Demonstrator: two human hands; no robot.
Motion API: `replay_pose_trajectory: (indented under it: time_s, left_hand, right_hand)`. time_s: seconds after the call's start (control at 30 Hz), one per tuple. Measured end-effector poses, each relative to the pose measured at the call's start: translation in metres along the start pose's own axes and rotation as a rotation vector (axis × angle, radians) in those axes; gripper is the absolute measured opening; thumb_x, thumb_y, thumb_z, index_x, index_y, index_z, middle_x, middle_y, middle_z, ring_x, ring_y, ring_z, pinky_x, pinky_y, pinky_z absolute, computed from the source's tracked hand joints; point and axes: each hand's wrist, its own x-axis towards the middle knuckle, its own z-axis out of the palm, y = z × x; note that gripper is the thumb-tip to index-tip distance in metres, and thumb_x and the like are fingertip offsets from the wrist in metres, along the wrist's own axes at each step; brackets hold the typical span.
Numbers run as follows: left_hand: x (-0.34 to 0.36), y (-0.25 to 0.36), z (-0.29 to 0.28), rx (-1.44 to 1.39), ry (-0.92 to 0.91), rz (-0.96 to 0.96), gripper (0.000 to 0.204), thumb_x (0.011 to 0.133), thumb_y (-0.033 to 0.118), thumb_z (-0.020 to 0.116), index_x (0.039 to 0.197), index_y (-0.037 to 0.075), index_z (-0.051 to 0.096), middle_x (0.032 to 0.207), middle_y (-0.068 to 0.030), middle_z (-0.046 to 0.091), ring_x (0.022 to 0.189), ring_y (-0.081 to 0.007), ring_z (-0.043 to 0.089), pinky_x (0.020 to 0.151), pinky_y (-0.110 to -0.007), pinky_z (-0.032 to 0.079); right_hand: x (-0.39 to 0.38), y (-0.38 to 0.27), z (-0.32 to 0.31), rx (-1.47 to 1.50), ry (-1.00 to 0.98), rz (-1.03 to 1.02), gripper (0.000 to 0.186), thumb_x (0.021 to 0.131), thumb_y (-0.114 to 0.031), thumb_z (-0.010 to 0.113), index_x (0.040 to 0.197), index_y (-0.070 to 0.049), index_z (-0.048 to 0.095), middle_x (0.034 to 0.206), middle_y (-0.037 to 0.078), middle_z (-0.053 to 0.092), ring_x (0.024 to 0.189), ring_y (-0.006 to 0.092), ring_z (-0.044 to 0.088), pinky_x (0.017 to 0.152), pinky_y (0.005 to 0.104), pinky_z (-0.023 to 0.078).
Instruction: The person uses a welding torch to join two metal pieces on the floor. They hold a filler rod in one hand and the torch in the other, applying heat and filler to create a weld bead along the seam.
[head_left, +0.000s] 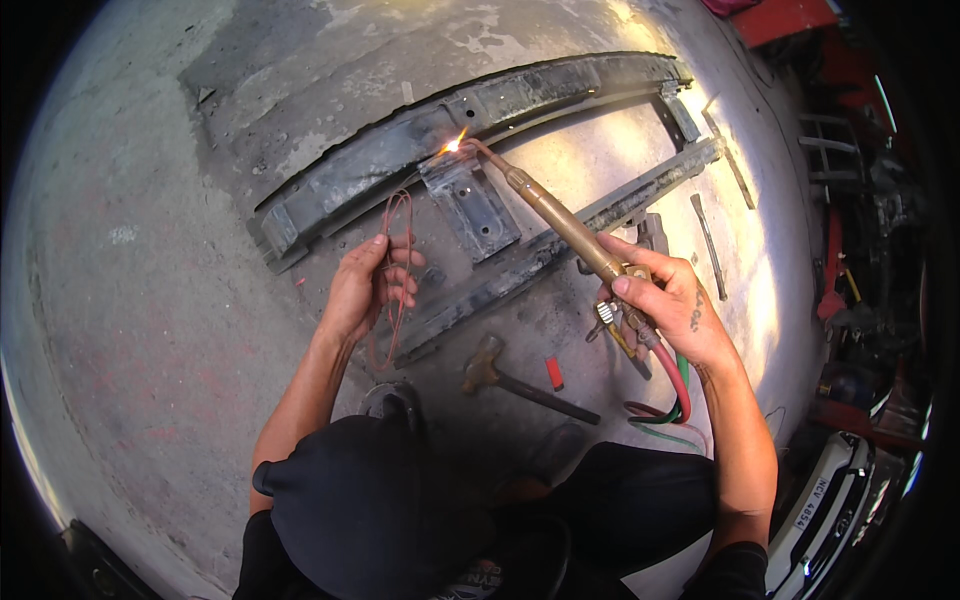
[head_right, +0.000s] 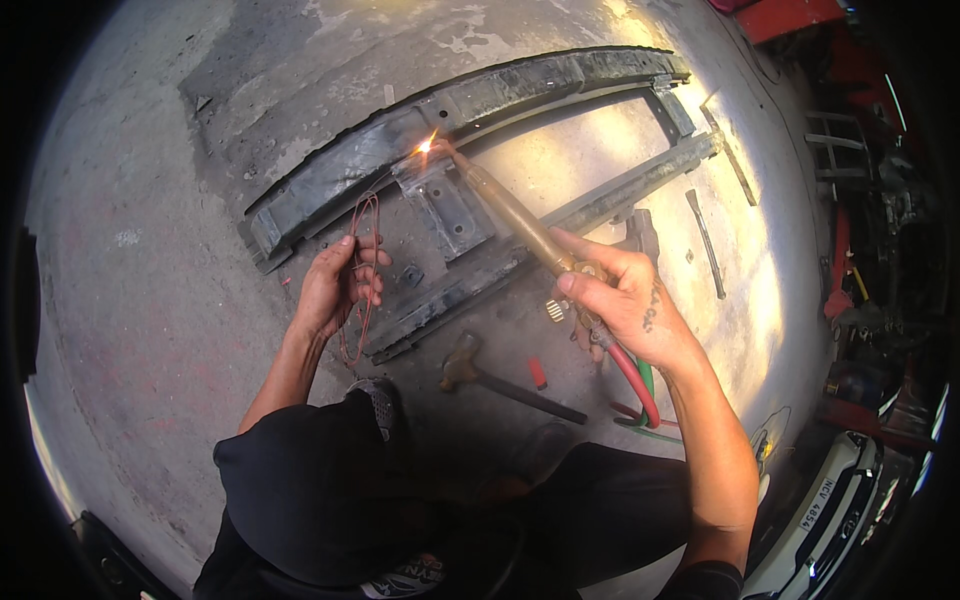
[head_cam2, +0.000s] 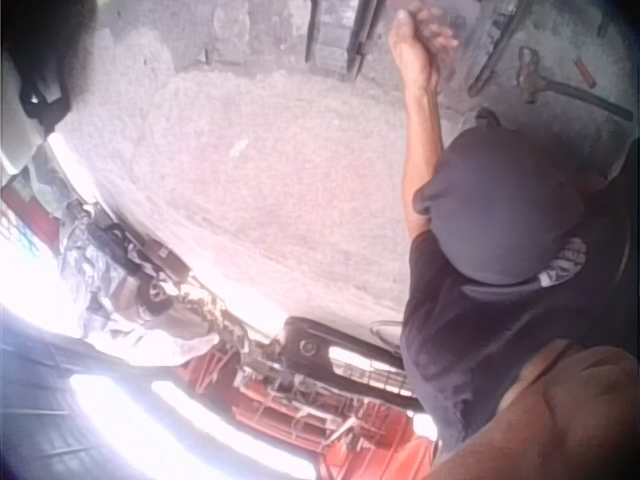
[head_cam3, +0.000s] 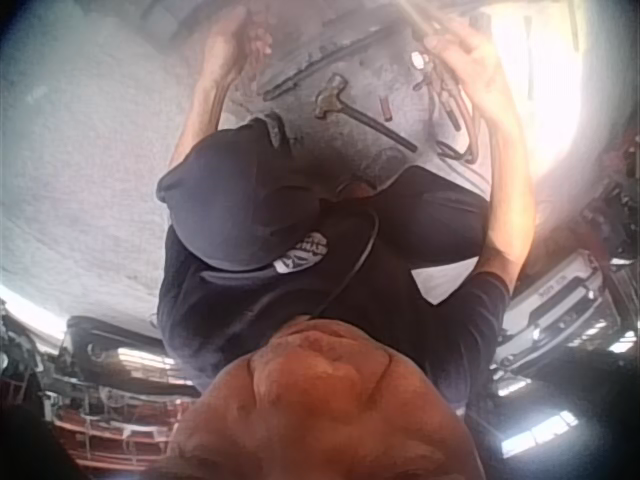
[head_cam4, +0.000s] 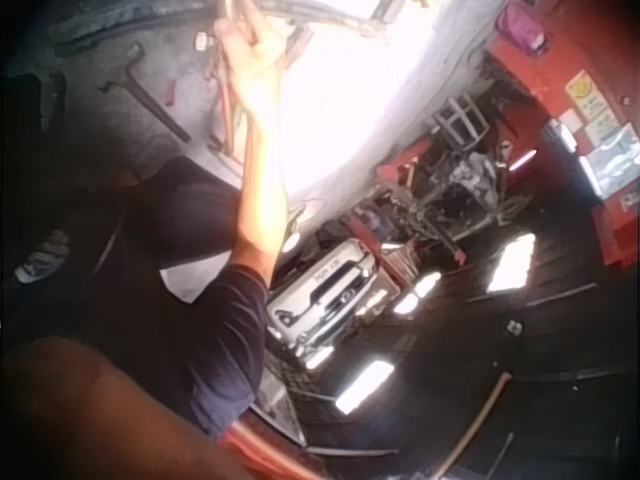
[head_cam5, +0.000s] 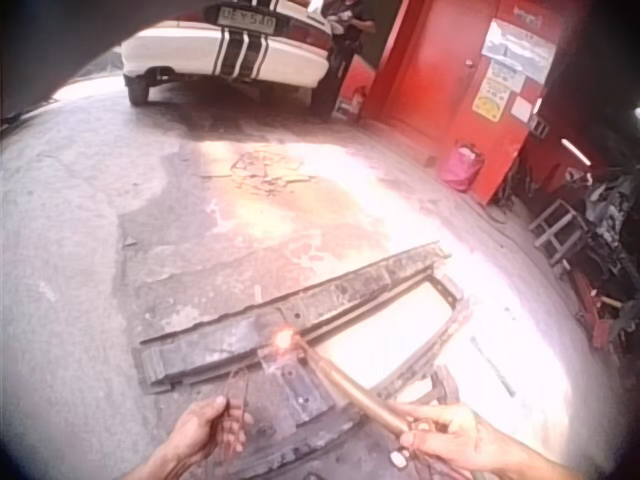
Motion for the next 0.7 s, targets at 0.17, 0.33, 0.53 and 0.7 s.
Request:
replay_pose_trajectory:
  time_s: [0.17, 0.33, 0.53, 0.7]
  left_hand:
    - [0.0014, 0.0006, 0.0010, 0.006, -0.008, 0.006, 0.048, 0.116, 0.035, 0.040, 0.130, -0.009, 0.055, 0.108, -0.0196, 0.069, 0.075, -0.0209, 0.070, 0.060, -0.036, 0.064]
    - [0.0027, 0.0004, 0.0013, -0.008, -0.003, 0.000, 0.046, 0.115, 0.033, 0.042, 0.131, -0.008, 0.056, 0.108, -0.0187, 0.071, 0.074, -0.0204, 0.070, 0.061, -0.035, 0.064]
    - [0.0028, 0.0004, 0.0023, -0.009, -0.001, 0.001, 0.046, 0.115, 0.033, 0.042, 0.131, -0.008, 0.057, 0.108, -0.0185, 0.071, 0.074, -0.0204, 0.070, 0.061, -0.035, 0.064]
    - [0.0033, 0.0002, 0.0016, -0.004, 0.002, 0.005, 0.046, 0.115, 0.033, 0.042, 0.131, -0.008, 0.056, 0.108, -0.0188, 0.071, 0.074, -0.0200, 0.070, 0.061, -0.035, 0.064]
  right_hand:
    - [-0.0016, -0.0022, -0.0016, -0.039, 0.008, 0.035, 0.056, 0.100, -0.017, 0.066, 0.153, -0.003, 0.056, 0.101, 0.010, 0.076, 0.096, 0.0146, 0.072, 0.087, 0.0295, 0.055]
    - [-0.0022, -0.0017, -0.0010, -0.022, 0.011, 0.025, 0.057, 0.100, -0.017, 0.066, 0.154, -0.003, 0.054, 0.097, 0.010, 0.075, 0.083, 0.0145, 0.070, 0.074, 0.0296, 0.055]
    - [-0.0016, 0.0000, 0.0000, 0.013, 0.009, 0.015, 0.061, 0.099, -0.017, 0.067, 0.155, -0.002, 0.051, 0.090, 0.010, 0.071, 0.056, 0.0141, 0.067, 0.047, 0.0299, 0.054]
    - [-0.0011, 0.0015, -0.0008, 0.015, 0.008, 0.013, 0.060, 0.099, -0.017, 0.067, 0.155, -0.002, 0.051, 0.090, 0.010, 0.071, 0.057, 0.0138, 0.067, 0.047, 0.0298, 0.054]
